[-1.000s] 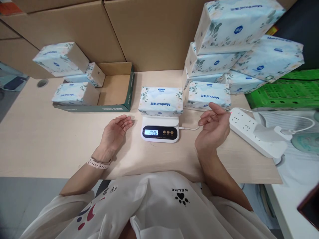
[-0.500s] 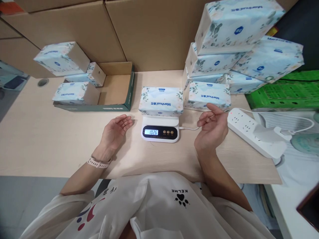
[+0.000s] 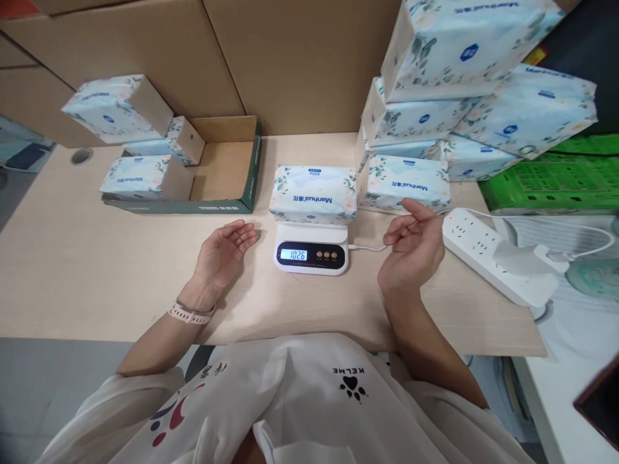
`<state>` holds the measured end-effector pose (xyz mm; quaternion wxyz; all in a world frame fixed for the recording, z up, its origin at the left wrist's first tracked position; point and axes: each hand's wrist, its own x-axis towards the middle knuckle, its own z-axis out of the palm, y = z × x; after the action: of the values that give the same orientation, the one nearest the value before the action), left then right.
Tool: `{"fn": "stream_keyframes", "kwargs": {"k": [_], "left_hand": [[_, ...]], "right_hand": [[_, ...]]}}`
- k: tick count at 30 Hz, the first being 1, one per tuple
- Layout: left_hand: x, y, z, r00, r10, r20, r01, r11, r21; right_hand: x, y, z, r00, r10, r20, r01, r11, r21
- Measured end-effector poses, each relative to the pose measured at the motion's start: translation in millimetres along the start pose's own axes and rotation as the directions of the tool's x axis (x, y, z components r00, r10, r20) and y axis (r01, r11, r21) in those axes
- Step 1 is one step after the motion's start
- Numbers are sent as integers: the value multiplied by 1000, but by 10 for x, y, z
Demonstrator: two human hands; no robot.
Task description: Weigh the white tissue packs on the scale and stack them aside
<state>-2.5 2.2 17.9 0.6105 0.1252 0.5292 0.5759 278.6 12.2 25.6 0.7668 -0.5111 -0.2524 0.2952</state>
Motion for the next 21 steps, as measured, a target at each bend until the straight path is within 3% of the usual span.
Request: {"fn": "stream_keyframes", "kwargs": {"k": [16,21], "left_hand": [[-2,17,-1,1000,-6,-6,6,1000,13],[-50,5,-10,986,13,165,-17,1000,22]], "right_hand": [[-33,86,-57,981,105,164,-83,988,-133],[-37,116,-135,950,160,268,-100,969,-226]]}}
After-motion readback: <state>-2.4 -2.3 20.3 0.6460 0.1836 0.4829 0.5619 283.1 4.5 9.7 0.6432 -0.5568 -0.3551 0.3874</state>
